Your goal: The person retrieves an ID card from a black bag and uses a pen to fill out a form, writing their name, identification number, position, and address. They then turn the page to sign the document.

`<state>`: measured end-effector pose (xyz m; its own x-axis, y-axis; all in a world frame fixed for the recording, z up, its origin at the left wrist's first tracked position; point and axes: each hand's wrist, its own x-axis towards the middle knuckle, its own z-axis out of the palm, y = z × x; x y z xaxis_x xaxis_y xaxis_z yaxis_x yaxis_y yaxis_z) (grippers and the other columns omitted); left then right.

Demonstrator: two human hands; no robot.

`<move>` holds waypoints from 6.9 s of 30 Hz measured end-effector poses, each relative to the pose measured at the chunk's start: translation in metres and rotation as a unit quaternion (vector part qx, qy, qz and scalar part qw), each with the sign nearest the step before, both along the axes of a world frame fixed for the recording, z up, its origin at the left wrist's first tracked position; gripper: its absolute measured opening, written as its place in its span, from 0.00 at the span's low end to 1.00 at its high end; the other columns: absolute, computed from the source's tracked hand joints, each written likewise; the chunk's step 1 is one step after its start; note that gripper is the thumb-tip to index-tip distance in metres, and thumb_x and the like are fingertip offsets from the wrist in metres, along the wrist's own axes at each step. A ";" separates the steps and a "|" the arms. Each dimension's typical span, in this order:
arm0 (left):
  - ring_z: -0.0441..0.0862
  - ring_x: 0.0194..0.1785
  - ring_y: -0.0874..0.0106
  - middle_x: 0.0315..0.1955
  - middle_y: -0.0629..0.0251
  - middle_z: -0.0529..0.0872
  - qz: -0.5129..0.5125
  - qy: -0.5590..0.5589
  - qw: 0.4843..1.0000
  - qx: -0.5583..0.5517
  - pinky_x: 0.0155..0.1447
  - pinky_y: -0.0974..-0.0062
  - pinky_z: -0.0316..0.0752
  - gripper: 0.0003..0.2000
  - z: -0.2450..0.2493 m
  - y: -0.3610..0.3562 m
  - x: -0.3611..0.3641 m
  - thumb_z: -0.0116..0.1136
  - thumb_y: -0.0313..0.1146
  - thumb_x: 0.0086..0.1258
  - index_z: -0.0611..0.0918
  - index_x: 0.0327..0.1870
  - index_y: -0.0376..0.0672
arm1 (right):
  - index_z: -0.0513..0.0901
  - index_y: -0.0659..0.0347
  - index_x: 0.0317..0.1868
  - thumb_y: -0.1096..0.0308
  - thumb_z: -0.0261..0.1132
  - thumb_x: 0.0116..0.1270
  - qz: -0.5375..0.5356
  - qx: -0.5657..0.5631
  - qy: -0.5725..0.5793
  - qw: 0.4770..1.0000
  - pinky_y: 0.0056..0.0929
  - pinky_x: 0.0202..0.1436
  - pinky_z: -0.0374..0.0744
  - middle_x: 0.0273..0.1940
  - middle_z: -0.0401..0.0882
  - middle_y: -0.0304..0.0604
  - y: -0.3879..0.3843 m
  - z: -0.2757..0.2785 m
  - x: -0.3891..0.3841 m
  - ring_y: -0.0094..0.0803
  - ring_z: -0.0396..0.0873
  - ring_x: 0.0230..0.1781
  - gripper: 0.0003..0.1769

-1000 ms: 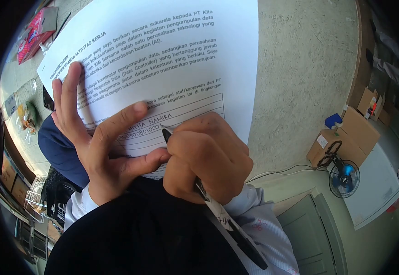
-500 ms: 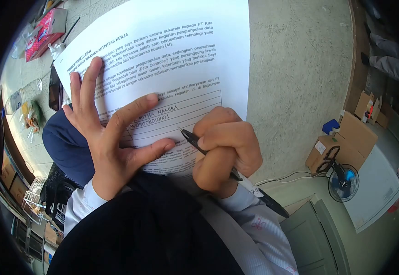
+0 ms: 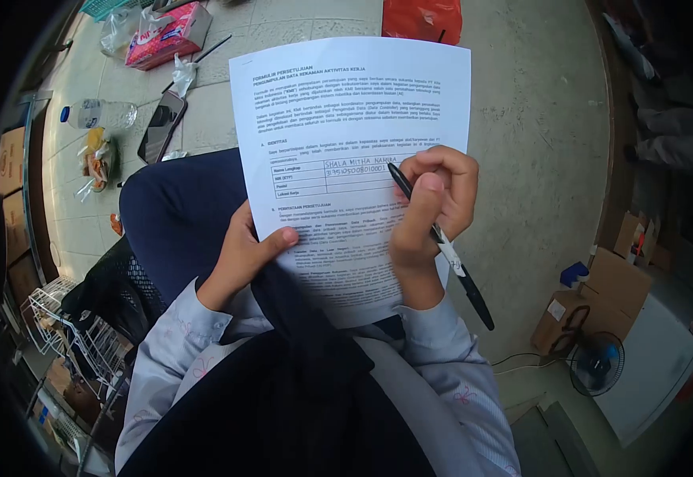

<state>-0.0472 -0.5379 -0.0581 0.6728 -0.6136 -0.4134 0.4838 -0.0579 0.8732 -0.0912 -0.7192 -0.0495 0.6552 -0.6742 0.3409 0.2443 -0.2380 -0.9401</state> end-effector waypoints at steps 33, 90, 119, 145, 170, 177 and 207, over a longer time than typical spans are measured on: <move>0.76 0.42 0.67 0.38 0.54 0.79 -0.034 -0.064 0.996 0.042 0.46 0.72 0.70 0.20 -0.009 -0.023 0.003 0.62 0.29 0.52 0.73 0.45 0.29 | 0.71 0.65 0.38 0.69 0.49 0.59 0.144 -0.050 0.069 0.986 0.27 0.35 0.73 0.31 0.75 0.48 0.025 -0.017 -0.018 0.33 0.76 0.30 0.10; 0.60 0.58 0.62 0.56 0.50 0.57 0.092 -0.245 0.964 0.052 0.60 0.69 0.57 0.52 -0.018 -0.033 0.001 0.70 0.31 0.41 0.41 0.63 0.36 | 0.69 0.65 0.23 0.80 0.46 0.53 0.089 -0.052 0.069 0.992 0.19 0.20 0.63 0.19 0.69 0.40 0.022 -0.004 -0.014 0.21 0.63 0.16 0.06; 0.45 0.64 0.41 0.61 0.46 0.55 0.023 -0.479 0.866 0.145 0.62 0.45 0.40 0.29 -0.009 -0.044 0.004 0.69 0.44 0.39 0.77 0.48 0.51 | 0.70 0.65 0.18 0.85 0.47 0.37 0.061 -0.146 0.141 0.977 0.23 0.15 0.65 0.15 0.69 0.42 0.012 0.013 -0.013 0.29 0.67 0.12 0.08; 0.52 0.62 0.51 0.58 0.43 0.56 -0.041 -0.547 0.815 0.185 0.65 0.51 0.40 0.17 0.003 -0.046 0.020 0.65 0.48 0.42 0.83 0.34 0.53 | 0.70 0.62 0.19 0.86 0.53 0.31 0.104 -0.203 0.186 0.956 0.22 0.17 0.69 0.17 0.70 0.41 0.008 0.020 -0.009 0.29 0.69 0.14 0.11; 0.51 0.63 0.49 0.59 0.42 0.56 -0.023 -0.523 0.825 0.212 0.65 0.54 0.43 0.16 0.005 -0.048 0.016 0.65 0.43 0.41 0.83 0.33 0.51 | 0.72 0.62 0.21 0.86 0.54 0.28 0.123 -0.208 0.211 0.947 0.22 0.17 0.68 0.17 0.69 0.40 0.007 0.022 -0.007 0.29 0.68 0.14 0.14; 0.51 0.62 0.49 0.59 0.43 0.55 -0.029 -0.522 0.826 0.209 0.65 0.52 0.41 0.16 0.006 -0.048 0.017 0.66 0.43 0.41 0.83 0.33 0.51 | 0.72 0.62 0.20 0.86 0.55 0.29 0.094 -0.208 0.160 0.960 0.21 0.19 0.69 0.17 0.69 0.40 0.007 0.017 -0.011 0.29 0.69 0.14 0.13; 0.50 0.63 0.48 0.59 0.42 0.53 -0.009 -0.524 0.833 0.176 0.65 0.53 0.42 0.17 0.001 -0.050 0.016 0.67 0.44 0.43 0.83 0.35 0.48 | 0.71 0.64 0.20 0.87 0.53 0.29 0.077 -0.197 0.186 0.960 0.21 0.18 0.69 0.17 0.69 0.42 0.007 0.019 -0.008 0.29 0.67 0.14 0.13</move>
